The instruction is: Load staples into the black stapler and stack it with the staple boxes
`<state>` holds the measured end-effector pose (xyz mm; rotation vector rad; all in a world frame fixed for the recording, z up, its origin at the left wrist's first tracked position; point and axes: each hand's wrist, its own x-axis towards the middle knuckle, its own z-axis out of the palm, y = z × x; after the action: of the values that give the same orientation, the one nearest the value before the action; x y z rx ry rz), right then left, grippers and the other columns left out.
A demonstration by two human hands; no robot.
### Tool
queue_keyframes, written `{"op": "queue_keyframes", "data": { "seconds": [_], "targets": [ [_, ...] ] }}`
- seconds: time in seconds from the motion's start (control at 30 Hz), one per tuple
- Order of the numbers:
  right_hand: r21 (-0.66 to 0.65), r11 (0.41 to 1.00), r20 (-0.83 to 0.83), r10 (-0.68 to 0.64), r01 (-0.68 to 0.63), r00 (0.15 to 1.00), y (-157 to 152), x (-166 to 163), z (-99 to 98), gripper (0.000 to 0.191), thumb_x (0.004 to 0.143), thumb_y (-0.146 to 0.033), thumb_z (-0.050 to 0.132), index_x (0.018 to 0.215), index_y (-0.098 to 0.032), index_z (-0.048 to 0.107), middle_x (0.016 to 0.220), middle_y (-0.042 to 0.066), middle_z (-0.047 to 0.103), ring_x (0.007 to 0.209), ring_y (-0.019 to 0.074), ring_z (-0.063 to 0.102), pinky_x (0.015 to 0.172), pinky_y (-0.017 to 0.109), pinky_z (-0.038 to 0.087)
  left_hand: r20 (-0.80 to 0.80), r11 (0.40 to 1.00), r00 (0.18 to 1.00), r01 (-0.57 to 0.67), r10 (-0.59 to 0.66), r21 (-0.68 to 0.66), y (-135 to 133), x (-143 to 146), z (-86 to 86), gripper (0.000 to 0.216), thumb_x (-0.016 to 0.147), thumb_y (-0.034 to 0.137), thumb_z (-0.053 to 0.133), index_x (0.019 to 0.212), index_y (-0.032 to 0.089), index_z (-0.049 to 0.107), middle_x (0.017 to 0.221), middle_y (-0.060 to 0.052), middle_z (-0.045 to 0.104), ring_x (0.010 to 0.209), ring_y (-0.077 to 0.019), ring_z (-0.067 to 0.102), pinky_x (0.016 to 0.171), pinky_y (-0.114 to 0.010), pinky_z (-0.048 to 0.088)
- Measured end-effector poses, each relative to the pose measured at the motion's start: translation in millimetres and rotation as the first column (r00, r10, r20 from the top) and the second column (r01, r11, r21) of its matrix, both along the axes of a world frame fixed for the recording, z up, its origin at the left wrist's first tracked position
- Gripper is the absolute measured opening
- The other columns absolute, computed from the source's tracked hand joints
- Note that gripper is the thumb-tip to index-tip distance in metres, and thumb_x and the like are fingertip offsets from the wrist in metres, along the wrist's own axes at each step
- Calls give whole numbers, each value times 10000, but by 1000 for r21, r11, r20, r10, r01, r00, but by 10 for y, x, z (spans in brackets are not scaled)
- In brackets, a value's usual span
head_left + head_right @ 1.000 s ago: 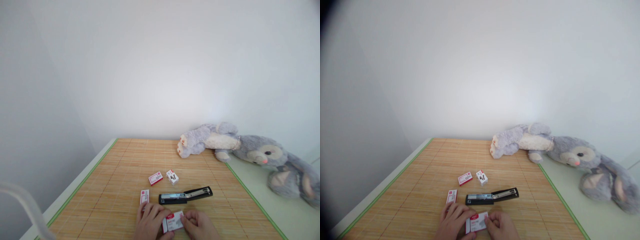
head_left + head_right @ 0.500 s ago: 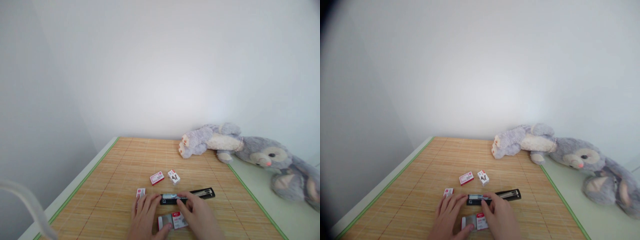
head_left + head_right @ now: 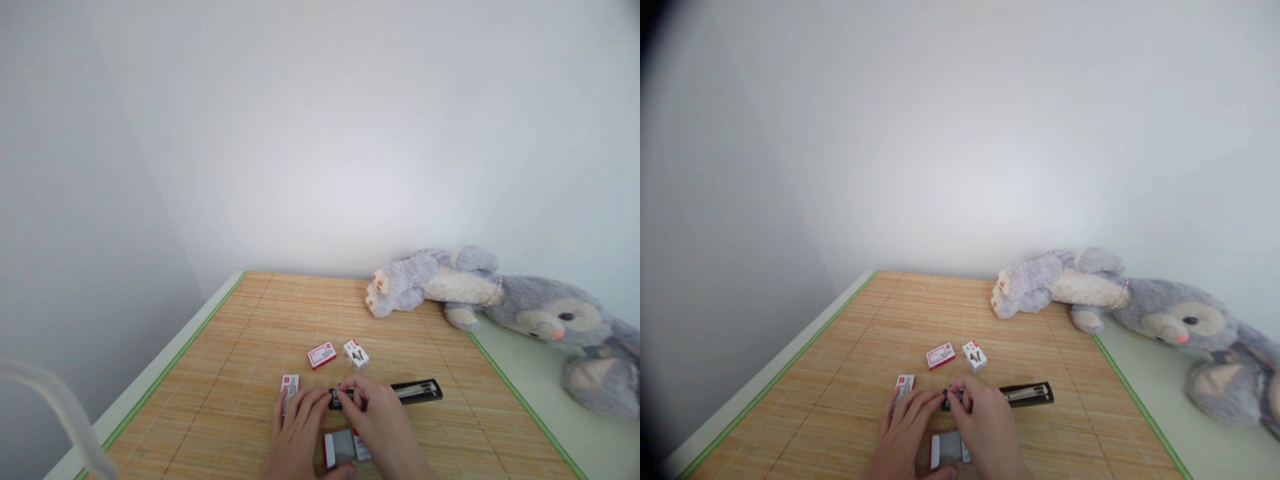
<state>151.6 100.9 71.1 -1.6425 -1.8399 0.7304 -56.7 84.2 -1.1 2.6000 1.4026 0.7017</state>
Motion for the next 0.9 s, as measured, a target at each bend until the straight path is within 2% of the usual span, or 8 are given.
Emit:
{"op": "queue_keyframes", "data": {
  "seconds": [0.07,0.17,0.3,0.4,0.5,0.73,0.9],
  "targets": [
    [22,998,45,61,-62,997,-31,20,114,159,917,-315,572,890,-248,713,578,-67,521,557,117,498,577,233,294,22,1000,1000,-20,20,8,-31,-58,1,823,718,724,744,1420,347,537,1340,-39,663,1246,-298,585,1157,-511,334],
    [-6,979,139,201,-203,970,-120,77,212,117,840,-223,608,861,-255,719,589,-68,568,560,104,497,587,228,285,32,999,999,3,-2,-43,-92,-147,41,583,790,654,729,1299,390,624,1178,-1,714,1130,-257,628,1045,-435,419],
    [-115,940,234,340,-321,911,-212,107,155,169,737,-160,629,811,-265,738,623,-52,632,574,105,482,572,230,251,44,987,997,67,-62,-145,-145,-174,156,369,866,544,704,1209,414,661,1052,42,729,1026,-210,646,977,-387,422],
    [-169,934,275,351,-315,895,-223,88,63,198,704,-148,610,790,-266,743,619,-44,648,563,105,479,555,229,235,52,984,998,49,-41,-173,-155,-139,209,350,837,494,743,1168,402,673,1049,51,728,1025,-210,640,986,-390,400],
    [-167,940,323,336,-296,885,-220,63,30,188,700,-172,606,787,-263,746,647,-22,679,580,125,524,549,235,242,49,983,998,42,-34,-181,-157,-112,220,354,812,459,763,1149,392,678,1042,49,728,1026,-216,633,966,-381,399],
    [-190,943,478,333,-275,813,-208,2,196,230,711,-160,597,802,-263,781,774,47,766,713,225,685,595,284,319,65,992,998,24,-16,-126,-173,-100,239,377,755,394,803,1116,372,694,1008,53,723,998,-198,634,969,-364,401],
    [-198,922,415,386,-332,824,-158,-21,218,223,725,-175,610,786,-286,793,773,21,782,736,220,696,630,286,351,61,980,998,36,-25,-194,-163,-95,239,359,795,415,769,1143,390,683,1037,46,725,1031,-214,632,964,-377,395]
  ]
}}
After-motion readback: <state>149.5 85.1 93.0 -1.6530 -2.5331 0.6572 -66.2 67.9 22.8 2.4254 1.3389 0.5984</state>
